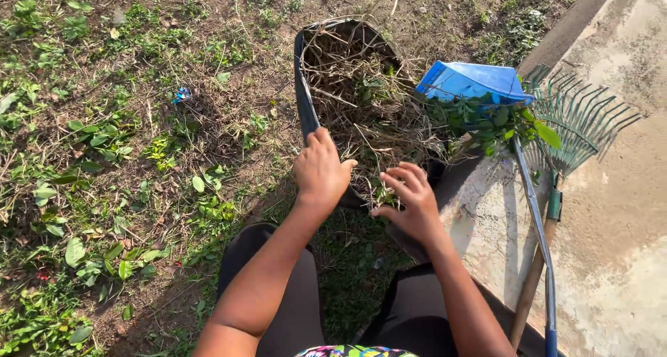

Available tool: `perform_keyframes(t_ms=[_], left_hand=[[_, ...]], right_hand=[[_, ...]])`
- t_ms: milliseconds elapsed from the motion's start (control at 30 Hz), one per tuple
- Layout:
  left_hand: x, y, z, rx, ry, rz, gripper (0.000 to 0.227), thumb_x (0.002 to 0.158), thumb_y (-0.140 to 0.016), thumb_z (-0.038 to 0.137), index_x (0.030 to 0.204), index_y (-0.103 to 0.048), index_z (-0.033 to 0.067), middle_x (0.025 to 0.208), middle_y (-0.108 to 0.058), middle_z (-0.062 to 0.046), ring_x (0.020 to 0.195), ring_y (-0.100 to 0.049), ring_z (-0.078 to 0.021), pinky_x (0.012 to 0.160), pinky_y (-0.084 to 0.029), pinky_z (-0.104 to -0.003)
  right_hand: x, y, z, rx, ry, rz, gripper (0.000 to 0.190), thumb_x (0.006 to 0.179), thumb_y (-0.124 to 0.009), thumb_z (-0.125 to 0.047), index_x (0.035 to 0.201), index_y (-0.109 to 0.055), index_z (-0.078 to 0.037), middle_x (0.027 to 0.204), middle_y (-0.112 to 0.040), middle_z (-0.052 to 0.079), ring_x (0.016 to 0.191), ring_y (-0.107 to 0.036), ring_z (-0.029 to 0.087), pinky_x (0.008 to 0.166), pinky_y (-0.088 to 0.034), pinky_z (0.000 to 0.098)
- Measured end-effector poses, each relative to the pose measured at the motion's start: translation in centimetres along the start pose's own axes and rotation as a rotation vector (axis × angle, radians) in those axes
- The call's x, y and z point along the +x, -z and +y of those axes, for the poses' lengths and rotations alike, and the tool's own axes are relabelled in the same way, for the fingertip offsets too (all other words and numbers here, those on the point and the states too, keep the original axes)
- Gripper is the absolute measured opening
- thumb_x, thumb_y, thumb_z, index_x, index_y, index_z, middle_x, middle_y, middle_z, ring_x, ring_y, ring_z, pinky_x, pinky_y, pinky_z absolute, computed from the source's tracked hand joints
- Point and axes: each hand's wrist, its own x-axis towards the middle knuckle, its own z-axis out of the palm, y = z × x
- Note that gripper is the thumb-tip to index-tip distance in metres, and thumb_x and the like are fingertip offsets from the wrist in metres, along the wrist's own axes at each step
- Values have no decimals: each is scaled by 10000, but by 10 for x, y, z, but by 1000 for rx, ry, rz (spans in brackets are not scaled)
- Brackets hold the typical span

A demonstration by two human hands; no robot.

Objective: Cleaning up weeds and dry leaves from the garden into a trash bag using a rake and dustpan.

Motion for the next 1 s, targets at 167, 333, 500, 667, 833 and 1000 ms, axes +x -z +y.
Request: perform_keyframes(t_ms=[167,333,500,667,833,1000], left_hand=[[-8,-34,-4,-117,-678,83,333,796,-869,331,961,-708,92,1020,-725,-102,1064,-659,-300,964,-448,-404],[-14,-34,5,163,-579,-443,452,662,-912,406,882,-769,38,897,-716,-152,943,-682,-327,927,-464,-470],[-8,-100,-6,119,-698,-351,247,797,-829,305,834,-790,64,788,-712,-135,789,-735,-286,722,-576,-439],[-13,-52,17,-130,-1034,-179,126,844,-742,242,783,-742,132,689,-697,-109,707,-715,-316,627,-548,-480],[-12,-55,19,-113,-1145,-214,66,847,-713,194,830,-752,143,695,-709,-101,700,-717,-313,606,-544,-472],[-22,-94,22,-123,-1182,-330,142,819,-750,280,807,-762,139,771,-739,-92,756,-730,-294,671,-557,-458]], right_hand=[[-24,-29,-17,-556,235,118,737,633,-827,-449,1280,-676,-129,1313,-605,184,1273,-499,427,1030,-371,634],[-16,-17,46,-437,45,24,427,752,-813,-253,1153,-712,-144,1200,-686,73,1157,-628,301,959,-479,496],[52,34,30,-190,-220,-190,304,801,-823,-299,1013,-710,-112,962,-733,90,903,-700,328,746,-548,452],[108,-1,38,-219,-84,-343,345,810,-771,-283,1114,-735,-125,885,-738,175,807,-702,394,717,-548,507],[119,-110,133,-301,-63,-625,254,844,-684,-221,1049,-758,-91,933,-745,186,834,-716,370,747,-566,487],[78,-221,229,-243,-137,-728,279,871,-617,-200,1087,-739,-74,1013,-732,197,902,-709,366,794,-558,479]])
